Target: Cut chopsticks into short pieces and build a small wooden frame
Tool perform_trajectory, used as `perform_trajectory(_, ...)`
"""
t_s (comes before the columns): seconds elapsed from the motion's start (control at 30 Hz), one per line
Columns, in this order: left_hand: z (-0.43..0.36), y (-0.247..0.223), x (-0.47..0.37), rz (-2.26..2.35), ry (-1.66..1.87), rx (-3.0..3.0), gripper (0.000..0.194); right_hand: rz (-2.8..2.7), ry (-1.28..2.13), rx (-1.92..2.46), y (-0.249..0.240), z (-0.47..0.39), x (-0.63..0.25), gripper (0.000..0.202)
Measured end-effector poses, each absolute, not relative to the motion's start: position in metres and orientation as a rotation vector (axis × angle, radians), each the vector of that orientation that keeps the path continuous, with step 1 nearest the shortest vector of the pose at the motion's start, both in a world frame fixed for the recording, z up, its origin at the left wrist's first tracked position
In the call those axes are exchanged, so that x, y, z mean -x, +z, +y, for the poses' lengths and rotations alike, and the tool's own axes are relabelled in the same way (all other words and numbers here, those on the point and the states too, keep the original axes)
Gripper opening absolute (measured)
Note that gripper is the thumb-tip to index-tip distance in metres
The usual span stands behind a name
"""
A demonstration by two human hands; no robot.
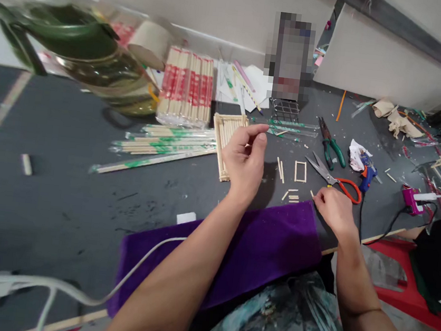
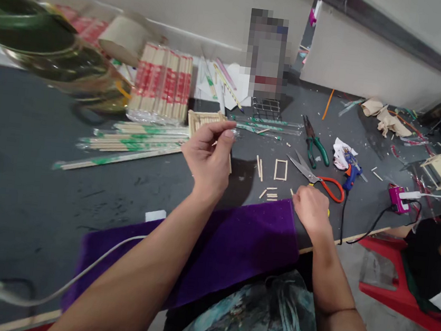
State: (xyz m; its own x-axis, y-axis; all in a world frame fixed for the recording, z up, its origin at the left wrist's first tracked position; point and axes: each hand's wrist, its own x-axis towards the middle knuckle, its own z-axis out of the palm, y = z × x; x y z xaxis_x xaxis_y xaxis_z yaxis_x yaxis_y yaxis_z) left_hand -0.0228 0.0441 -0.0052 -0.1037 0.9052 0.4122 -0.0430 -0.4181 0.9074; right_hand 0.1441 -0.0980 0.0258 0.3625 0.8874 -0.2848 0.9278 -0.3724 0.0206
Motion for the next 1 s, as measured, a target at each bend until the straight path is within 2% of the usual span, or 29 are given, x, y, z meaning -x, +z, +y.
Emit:
perform_trajectory(0.23, 0.041, -0.003, 0.023, 0.945, 1.594, -1.432, 0.015, 1.694, -0.400, -2.484, 0.028, -0.094, -0.148, 0.020)
perform_trajectory(0.47, 0.041, 0.000, 0.024, 0.969, 1.584, -1.407, 0.014, 1.896, -0.869, -2.854, 0.029, -0.064, -0.165, 0.019)
perform_trajectory(1.0, 0.037, 0.004, 0.023, 0.968, 1.500, -1.378, 0.014, 1.654, -0.780, -2.822, 0.026, -0.015, -0.151, 0.017)
